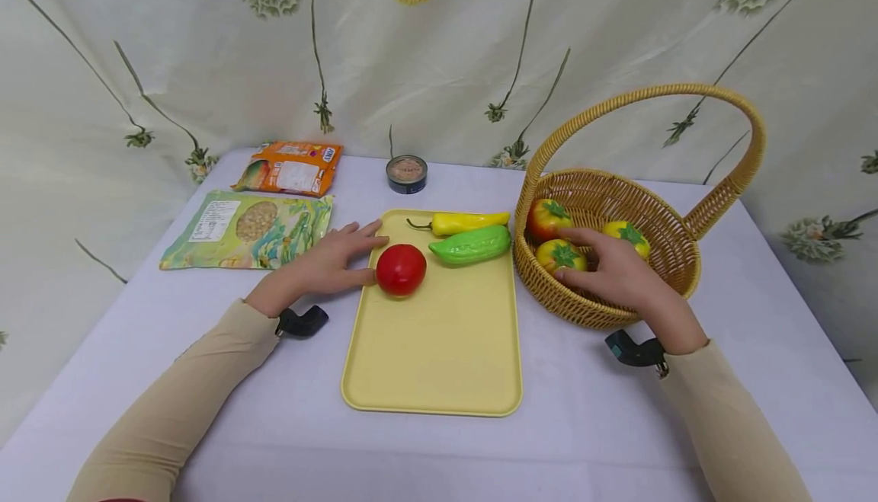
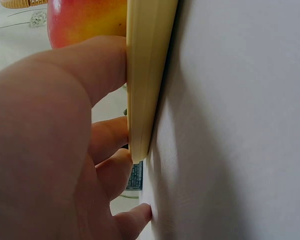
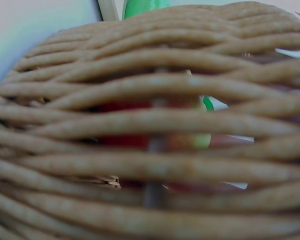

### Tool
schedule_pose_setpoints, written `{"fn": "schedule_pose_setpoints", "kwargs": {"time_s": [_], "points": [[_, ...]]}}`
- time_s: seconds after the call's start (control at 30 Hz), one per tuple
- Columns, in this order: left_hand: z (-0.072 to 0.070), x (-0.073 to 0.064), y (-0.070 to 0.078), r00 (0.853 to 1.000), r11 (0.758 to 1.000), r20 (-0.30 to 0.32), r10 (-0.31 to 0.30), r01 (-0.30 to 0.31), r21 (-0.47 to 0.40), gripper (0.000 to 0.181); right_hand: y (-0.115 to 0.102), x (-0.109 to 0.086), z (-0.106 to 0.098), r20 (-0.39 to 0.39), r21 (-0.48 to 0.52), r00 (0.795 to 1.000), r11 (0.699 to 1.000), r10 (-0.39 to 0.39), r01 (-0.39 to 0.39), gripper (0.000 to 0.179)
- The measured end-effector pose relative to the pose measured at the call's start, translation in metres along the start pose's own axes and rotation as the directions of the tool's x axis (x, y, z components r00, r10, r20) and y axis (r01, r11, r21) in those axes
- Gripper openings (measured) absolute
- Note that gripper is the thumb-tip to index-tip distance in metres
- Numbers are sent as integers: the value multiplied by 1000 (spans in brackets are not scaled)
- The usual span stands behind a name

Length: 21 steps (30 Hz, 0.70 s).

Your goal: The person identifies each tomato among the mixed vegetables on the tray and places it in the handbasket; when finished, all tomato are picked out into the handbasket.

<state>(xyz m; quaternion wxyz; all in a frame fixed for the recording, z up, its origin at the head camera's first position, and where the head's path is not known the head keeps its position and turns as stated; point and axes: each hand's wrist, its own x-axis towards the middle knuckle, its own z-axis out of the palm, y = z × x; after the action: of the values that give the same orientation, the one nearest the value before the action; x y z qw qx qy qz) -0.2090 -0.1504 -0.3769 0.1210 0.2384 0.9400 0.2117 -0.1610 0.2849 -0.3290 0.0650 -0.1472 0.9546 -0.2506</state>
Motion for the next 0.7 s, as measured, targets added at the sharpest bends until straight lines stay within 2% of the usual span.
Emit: {"fn": "schedule_pose_setpoints", "kwargs": {"time_s": [0.47,0.7], "points": [[-1,-1,1,1000,1000,-6,8,-7,6,66,-2,1,-5,-4,10,1000,1000,10,-10,67],[-2,-2,2,1000,1000,-4,8,-8,-4,65,-8,-1,-15,-20,7,1000,1000,6,-6,66]]}}
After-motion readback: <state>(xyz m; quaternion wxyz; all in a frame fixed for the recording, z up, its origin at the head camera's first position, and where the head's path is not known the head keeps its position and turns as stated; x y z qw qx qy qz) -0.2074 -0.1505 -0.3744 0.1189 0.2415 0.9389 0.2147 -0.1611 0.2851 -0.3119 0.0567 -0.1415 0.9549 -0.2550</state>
